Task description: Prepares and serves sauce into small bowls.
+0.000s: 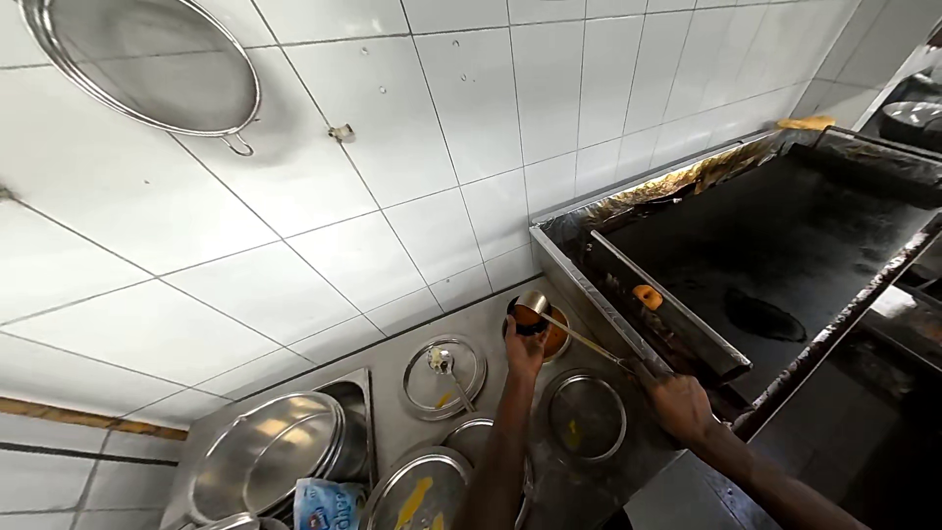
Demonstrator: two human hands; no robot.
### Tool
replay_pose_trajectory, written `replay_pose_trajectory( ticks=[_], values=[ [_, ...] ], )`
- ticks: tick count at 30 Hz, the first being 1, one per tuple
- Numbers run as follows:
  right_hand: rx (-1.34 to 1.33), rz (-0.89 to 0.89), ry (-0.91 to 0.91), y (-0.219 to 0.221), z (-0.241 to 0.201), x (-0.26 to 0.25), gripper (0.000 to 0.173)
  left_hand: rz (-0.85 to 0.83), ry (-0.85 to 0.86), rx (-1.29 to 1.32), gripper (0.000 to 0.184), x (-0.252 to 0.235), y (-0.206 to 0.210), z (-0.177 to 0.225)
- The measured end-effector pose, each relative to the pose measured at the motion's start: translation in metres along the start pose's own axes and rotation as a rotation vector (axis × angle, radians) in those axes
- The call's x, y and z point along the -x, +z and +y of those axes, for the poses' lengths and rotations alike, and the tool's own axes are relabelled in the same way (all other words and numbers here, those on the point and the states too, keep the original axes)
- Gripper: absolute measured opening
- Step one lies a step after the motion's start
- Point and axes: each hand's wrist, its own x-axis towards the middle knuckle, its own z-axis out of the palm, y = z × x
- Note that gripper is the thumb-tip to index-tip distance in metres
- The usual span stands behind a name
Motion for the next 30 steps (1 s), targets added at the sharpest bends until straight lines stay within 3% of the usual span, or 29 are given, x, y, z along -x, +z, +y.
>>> replay_pose_trajectory(
  ticks=[8,12,16,18,21,27,30],
  values=[
    [0.298,0.157,-0.109,0.003,0.010,0.012,0.037,-0.051,0.012,-0.009,0.060,0.000,-0.004,0.000],
    [0.325,0.175,-0.150,-0.004,0.016,0.014,0.041,-0.077,0.031,0.049,0.059,0.003,-0.008,-0.003],
    [-0.075,0.020,0.097,-0.013,0.012,0.014,0.025,-0.097,0.034,0.105,0.061,0.012,-0.017,-0.001],
    [-0.393,-0.167,0.266,-0.023,0.006,0.008,0.029,-0.091,0.037,0.116,0.062,0.019,-0.026,0.002],
    [-0.661,-0.297,0.353,-0.010,-0.003,-0.006,0.027,-0.087,0.043,0.117,0.063,0.031,-0.050,0.006],
    [-0.417,-0.490,0.436,0.060,-0.048,-0.048,0.033,0.010,0.082,0.098,0.061,0.055,-0.102,0.020],
    [-0.279,-0.501,0.373,0.092,-0.061,-0.056,0.047,0.059,0.094,0.090,0.059,0.074,-0.119,0.028]
  ],
)
